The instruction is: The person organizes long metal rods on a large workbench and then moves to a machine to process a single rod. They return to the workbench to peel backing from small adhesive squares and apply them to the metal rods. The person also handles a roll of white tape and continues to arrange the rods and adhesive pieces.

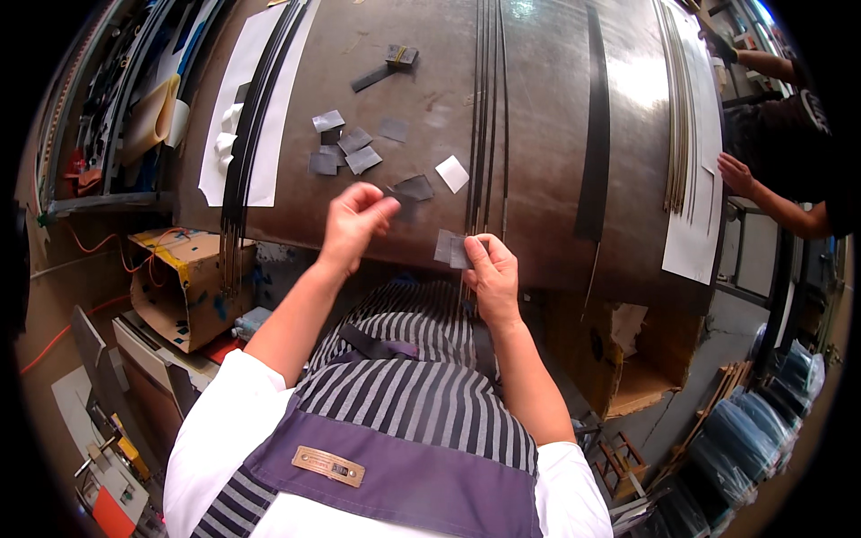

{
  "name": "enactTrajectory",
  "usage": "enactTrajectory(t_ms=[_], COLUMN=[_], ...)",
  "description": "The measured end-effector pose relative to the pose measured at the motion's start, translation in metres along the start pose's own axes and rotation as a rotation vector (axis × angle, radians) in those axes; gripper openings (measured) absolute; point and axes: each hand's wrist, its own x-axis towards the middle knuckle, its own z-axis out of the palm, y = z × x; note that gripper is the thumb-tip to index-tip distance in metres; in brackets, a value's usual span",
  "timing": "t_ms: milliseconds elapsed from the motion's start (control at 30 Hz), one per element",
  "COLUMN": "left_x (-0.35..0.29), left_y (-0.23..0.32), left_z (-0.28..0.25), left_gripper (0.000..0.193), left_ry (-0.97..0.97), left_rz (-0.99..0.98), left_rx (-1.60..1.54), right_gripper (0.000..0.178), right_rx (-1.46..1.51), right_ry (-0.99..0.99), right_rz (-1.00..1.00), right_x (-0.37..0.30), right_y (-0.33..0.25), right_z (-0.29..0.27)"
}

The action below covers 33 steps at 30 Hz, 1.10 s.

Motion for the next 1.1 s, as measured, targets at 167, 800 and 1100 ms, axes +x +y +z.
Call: enactTrajectory(t_ms=[167, 800, 1100], left_x=[0.037, -0.057, -0.060], left_y=[-0.009, 0.020, 0.022], left_z=[-0.044, 0.028, 0.031], left_gripper=[0.051, 0.021, 0.013], left_ry=[0.370, -0.632, -0.611], left_rz=[0.395, -0.335, -0.282], left_rx=[0.814, -0.435, -0.348], right_gripper=[0.018, 0.032, 0.030], right_rx=[0.164, 0.386, 0.431], right_ry=[-0.100, -0.354, -0.383], right_rz=[0.117, 0.192, 0.214], right_x=[-0.008, -0.026, -0.029], right_y=[-0.015, 0.000, 0.006], right_z=[-0.001, 0.020, 0.017])
